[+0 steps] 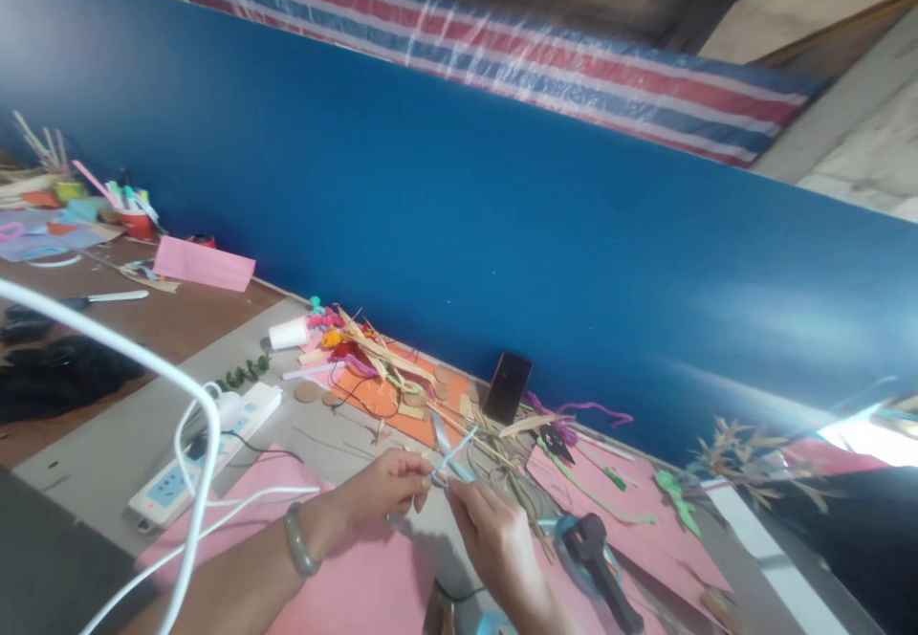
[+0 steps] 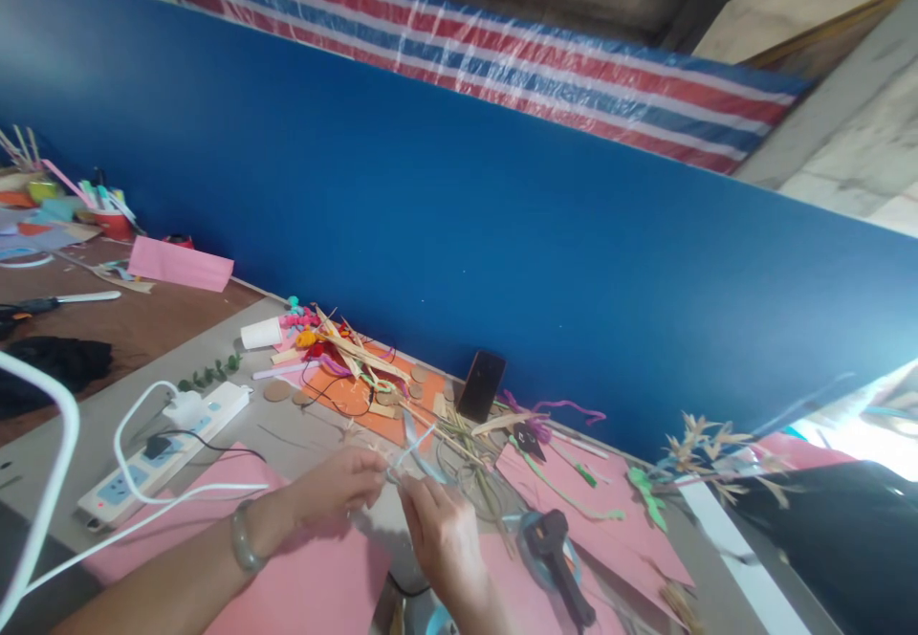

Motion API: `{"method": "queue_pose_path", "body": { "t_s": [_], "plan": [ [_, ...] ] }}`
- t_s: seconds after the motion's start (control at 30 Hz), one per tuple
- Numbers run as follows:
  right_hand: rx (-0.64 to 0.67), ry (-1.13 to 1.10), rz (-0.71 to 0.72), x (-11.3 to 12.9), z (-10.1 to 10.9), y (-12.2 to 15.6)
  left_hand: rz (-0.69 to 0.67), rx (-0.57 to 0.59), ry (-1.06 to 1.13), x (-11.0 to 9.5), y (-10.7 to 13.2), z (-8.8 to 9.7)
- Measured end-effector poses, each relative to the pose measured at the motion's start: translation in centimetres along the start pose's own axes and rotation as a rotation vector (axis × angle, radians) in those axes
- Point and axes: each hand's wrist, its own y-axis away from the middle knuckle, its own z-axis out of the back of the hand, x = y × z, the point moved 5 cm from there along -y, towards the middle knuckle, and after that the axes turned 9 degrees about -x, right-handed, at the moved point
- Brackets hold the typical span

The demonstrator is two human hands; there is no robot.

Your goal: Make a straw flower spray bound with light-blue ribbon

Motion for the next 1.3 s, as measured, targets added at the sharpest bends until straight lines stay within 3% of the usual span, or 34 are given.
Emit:
{"method": "queue_pose_path", "body": {
  "t_s": [0.2, 0.43, 0.6, 0.9, 1.07, 1.3],
  "plan": [
    [-0.027, -0.071, -0.192, -1.8, 1.3, 0.2, -0.08, -0.147, -0.073, 0.5, 0.1, -0.9],
    [-0.107, -0.063, -0.348, -4.4, 3.7, 0.5, -0.145, -0.159, -0.117, -0.1, 0.2, -1.8],
    [-0.176, -0.07, -0.431, -5.1, 4.2, 1.0, -0.223, -0.175, -0.194, -0.8, 0.3, -2.4],
    [-0.081, -0.767, -0.688, -4.9, 2.9, 1.1, -0.318, -0.255, -0.276, -2.0, 2.1, -3.9],
    [-0.012, -0.861, -0.764, -3.7, 1.5, 2.8, -0.3, -0.17, -0.343, -0.5, 3.0, -5.3],
    [-0.07, -0.909, -0.876, -3.6, 2.3, 4.3, -0.263, -0.269, -0.372, 0.9, 3.5, -5.8]
  ]
}}
